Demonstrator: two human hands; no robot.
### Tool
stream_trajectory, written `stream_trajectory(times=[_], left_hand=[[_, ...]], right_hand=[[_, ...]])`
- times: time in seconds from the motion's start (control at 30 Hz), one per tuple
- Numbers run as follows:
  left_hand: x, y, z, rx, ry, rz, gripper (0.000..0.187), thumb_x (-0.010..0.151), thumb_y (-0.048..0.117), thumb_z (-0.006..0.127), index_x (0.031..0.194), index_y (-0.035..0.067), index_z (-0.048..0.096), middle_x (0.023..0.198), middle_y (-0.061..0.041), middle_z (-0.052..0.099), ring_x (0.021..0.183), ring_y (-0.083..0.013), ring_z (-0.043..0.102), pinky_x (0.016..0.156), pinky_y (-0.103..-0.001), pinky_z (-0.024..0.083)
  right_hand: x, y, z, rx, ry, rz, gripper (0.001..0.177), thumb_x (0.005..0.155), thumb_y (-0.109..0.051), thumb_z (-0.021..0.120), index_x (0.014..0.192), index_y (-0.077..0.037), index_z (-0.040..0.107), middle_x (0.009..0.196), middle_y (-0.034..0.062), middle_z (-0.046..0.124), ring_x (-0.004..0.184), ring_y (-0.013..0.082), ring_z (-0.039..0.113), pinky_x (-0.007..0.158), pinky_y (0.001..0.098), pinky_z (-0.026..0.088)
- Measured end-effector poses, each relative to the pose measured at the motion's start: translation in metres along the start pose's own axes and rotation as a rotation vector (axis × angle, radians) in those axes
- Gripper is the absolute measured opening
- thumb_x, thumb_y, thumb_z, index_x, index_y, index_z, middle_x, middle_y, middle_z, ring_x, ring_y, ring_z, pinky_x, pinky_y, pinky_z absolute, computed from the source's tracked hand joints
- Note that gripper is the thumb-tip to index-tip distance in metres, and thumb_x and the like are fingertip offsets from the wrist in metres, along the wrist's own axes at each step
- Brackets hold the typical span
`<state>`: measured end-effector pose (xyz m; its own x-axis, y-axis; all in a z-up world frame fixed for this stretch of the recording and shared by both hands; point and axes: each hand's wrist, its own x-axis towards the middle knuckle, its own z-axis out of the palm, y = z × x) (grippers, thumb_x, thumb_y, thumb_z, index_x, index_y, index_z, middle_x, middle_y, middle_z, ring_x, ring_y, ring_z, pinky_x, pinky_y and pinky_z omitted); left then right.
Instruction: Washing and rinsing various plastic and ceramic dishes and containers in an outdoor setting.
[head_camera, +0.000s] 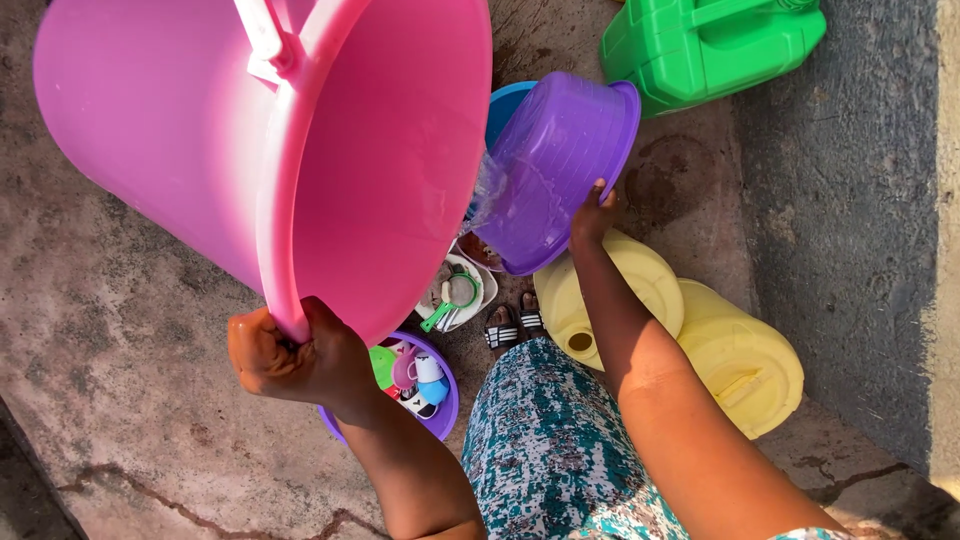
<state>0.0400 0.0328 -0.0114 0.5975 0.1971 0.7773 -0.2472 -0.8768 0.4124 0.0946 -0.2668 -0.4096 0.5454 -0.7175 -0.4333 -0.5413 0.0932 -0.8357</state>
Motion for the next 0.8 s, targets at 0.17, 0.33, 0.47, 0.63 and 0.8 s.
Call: stream_trajectory(times=[0.17,0.33,0.47,0.63,0.8], left_hand=[[0.019,0.017,0.007,-0.048,0.034,-0.223,0.041,0.088,-0.021,0.062,0.087,0.007,0.032,0.075,-0.001,0.034,0.06,-0.0099,0.028,0.057,-0.028,0.018],[0.022,0.027,0.011,-0.21,0.066,-0.417,0.041,0.088,-0.015,0.059,0.076,0.01,0.028,0.076,0.002,0.033,0.063,-0.0064,0.029,0.061,-0.025,0.022],[0.006,0.022,0.012,-0.455,0.15,-0.621,0.032,0.084,-0.015,0.056,0.082,0.008,0.034,0.085,0.002,0.041,0.073,-0.0063,0.038,0.075,-0.023,0.036],[-0.028,0.013,-0.013,-0.601,0.225,-0.901,0.026,0.075,-0.015,0.057,0.089,0.006,0.049,0.087,-0.002,0.058,0.077,-0.0107,0.055,0.084,-0.027,0.051],[-0.056,0.019,-0.052,-0.596,0.32,-1.184,0.033,0.073,-0.017,0.063,0.096,0.005,0.054,0.092,-0.008,0.067,0.081,-0.0153,0.067,0.087,-0.031,0.059]], right_hand=[[-0.026,-0.016,0.026,0.287,-0.415,-0.122,0.035,0.099,-0.026,0.069,0.125,-0.005,0.06,0.113,0.0048,0.07,0.098,0.0135,0.064,0.088,0.0334,0.052],[-0.04,-0.013,0.032,0.236,-0.607,-0.128,0.035,0.097,-0.025,0.077,0.121,-0.004,0.061,0.107,0.004,0.071,0.094,0.0132,0.063,0.083,0.0329,0.055],[-0.053,-0.041,0.013,0.345,-0.644,-0.157,0.032,0.099,-0.027,0.071,0.125,-0.008,0.064,0.108,-0.001,0.069,0.097,0.009,0.061,0.086,0.0283,0.053],[-0.036,-0.03,-0.014,0.458,-0.753,-0.009,0.03,0.106,-0.024,0.071,0.128,-0.005,0.066,0.1,0.0041,0.066,0.083,0.0141,0.053,0.075,0.0342,0.046],[-0.046,-0.047,-0.056,0.552,-0.694,0.08,0.045,0.091,-0.023,0.076,0.131,-0.011,0.058,0.122,-0.0007,0.069,0.112,0.0116,0.063,0.1,0.0333,0.05]])
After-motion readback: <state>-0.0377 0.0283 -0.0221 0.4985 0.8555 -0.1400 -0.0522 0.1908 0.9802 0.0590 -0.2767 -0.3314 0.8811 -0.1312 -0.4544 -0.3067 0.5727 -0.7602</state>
